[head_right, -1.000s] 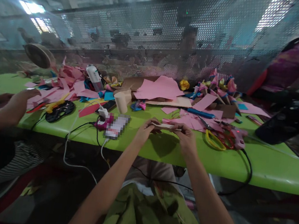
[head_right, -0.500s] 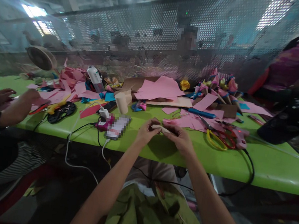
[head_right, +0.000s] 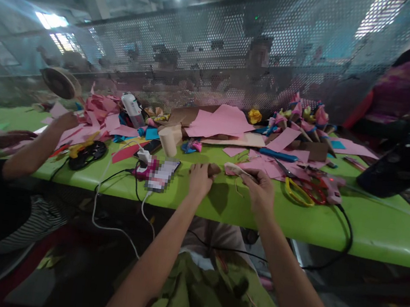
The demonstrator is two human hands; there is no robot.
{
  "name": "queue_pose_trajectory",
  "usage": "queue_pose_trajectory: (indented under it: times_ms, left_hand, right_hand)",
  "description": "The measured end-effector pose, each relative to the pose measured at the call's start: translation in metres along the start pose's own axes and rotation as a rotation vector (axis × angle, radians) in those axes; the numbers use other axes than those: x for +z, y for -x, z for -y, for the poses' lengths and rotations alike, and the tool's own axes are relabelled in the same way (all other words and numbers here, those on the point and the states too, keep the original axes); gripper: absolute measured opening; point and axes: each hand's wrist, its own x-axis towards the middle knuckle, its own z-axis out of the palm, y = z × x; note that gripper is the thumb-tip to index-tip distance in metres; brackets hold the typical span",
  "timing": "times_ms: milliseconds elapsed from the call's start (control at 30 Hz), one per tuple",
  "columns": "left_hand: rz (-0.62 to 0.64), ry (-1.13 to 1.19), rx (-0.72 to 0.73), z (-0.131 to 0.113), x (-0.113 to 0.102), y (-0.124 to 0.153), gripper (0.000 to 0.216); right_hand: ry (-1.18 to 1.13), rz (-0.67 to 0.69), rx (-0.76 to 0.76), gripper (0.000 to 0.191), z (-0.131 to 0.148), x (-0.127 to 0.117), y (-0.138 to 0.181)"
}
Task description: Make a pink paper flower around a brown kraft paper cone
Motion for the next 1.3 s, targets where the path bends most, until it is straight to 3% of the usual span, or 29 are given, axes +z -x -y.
queue_pose_trajectory:
  times_ms: [100,333,700,867,1000,1133,1300]
  left_hand:
    - [0.004,0.063,0.024,0.003,0.0,0.0,0.035]
    - [0.054,0.582,0.163,0.01,0.005,-0.001,0.049]
    - [0.029,0.623,0.414,0.018,0.019,-0.006,0.05]
    - [0.082,0.721,0.571,0.021,0.022,-0.007,0.049]
    - [0.115,0.725,0.644,0.022,0.019,-0.004,0.045]
    - [0.161,0.725,0.658,0.022,0.018,-0.003,0.044]
    - [0.281,0.836,0.62,0.024,0.025,-0.005,0.041]
  right_hand:
    - [-0.012,-0.019,-0.015,0.022,0.002,0.001,0.002]
    - [-0.023,-0.088,-0.097,0.018,0.009,0.003,0.009]
    - [0.564,0.017,-0.685,0.013,0.03,0.007,0.025]
    - [0.67,0.08,-0.727,0.02,0.033,0.019,0.029]
    - [0.611,0.186,-0.656,0.019,0.034,0.022,0.027]
    - [0.603,0.446,-0.64,0.024,0.04,0.017,0.024]
    - [0.803,0.58,-0.701,0.029,0.055,0.009,0.023]
